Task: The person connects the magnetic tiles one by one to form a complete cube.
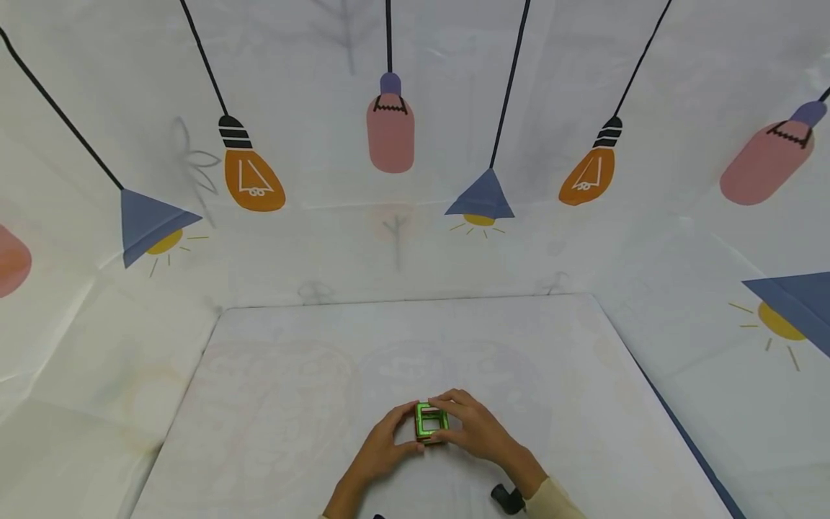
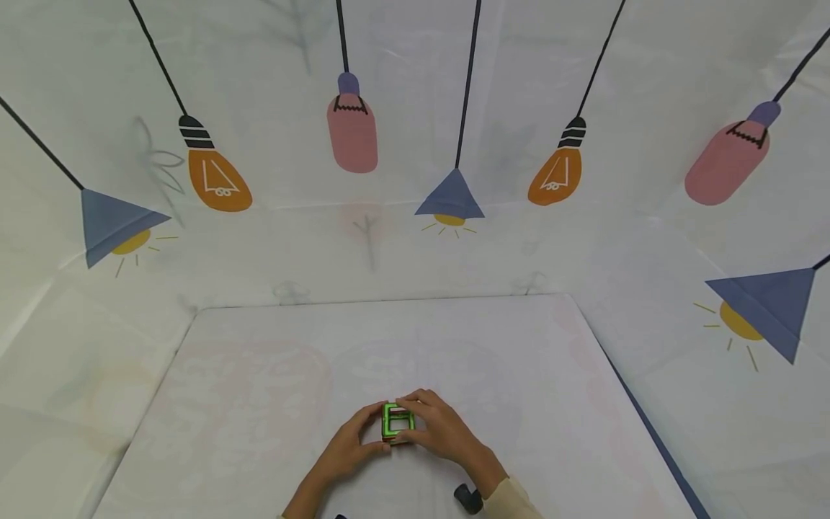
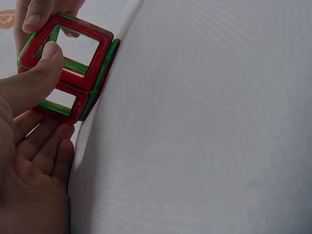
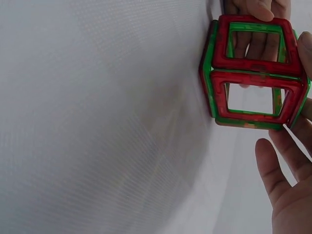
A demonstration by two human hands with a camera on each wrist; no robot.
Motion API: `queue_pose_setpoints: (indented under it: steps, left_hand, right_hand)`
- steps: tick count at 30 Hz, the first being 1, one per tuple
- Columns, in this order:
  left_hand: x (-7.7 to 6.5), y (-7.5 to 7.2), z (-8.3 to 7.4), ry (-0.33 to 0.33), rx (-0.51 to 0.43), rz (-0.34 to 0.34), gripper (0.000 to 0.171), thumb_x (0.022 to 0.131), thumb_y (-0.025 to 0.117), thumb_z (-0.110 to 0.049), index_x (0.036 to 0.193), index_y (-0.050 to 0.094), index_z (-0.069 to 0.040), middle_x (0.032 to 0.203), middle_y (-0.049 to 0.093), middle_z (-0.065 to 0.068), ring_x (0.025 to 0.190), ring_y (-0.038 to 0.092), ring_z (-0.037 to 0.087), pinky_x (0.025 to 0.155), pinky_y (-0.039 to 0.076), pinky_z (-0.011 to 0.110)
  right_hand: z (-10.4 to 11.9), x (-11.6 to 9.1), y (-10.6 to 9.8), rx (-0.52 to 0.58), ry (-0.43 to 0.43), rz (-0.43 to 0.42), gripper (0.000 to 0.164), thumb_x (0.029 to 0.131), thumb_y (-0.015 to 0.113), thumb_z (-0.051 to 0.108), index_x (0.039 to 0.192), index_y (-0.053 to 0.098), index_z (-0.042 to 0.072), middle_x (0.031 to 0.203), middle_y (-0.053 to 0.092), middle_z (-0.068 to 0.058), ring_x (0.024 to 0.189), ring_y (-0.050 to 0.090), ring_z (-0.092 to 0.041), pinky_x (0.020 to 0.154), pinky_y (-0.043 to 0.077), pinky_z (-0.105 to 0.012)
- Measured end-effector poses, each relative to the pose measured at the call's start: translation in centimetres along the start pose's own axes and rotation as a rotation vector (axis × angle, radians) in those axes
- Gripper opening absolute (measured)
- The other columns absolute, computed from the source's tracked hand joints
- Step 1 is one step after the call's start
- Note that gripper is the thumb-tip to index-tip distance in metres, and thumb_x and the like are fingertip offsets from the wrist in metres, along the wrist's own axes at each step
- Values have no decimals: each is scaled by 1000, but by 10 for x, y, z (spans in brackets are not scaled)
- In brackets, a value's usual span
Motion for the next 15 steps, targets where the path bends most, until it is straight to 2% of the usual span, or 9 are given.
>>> queue_pose_setpoints:
  steps: [9, 13, 15]
  left_hand:
    - [0, 0, 1, -7, -2, -2, 75, 83, 77, -44, 147, 45, -20, 147, 55, 3, 138, 50, 30, 113, 41, 48]
    - [1, 1, 1, -20, -13, 17, 79, 82, 77, -44, 149, 44, -18, 148, 54, 4, 139, 49, 30, 114, 40, 48]
    - [0, 1, 1, -30, -24, 37, 86, 81, 79, -42, 152, 39, -14, 151, 51, 5, 140, 47, 31, 115, 39, 47]
  right_hand:
    - [-4, -3, 2, 37, 5, -33, 60, 81, 81, 36, 132, 64, 8, 124, 62, 2, 115, 61, -18, 90, 58, -35]
    - [-8, -5, 5, 69, 52, -10, 64, 83, 78, 39, 136, 60, 8, 131, 60, -1, 120, 59, -21, 91, 58, -34]
    - [-12, -7, 6, 107, 93, 2, 65, 85, 76, 39, 139, 56, 8, 137, 58, -5, 124, 58, -24, 90, 58, -33]
Point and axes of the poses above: each hand's wrist, its own x-axis towards the middle knuckle, its own y-axis out of the palm, z = x × y, the point moved 7 cm from there along x, towards the middle knuckle
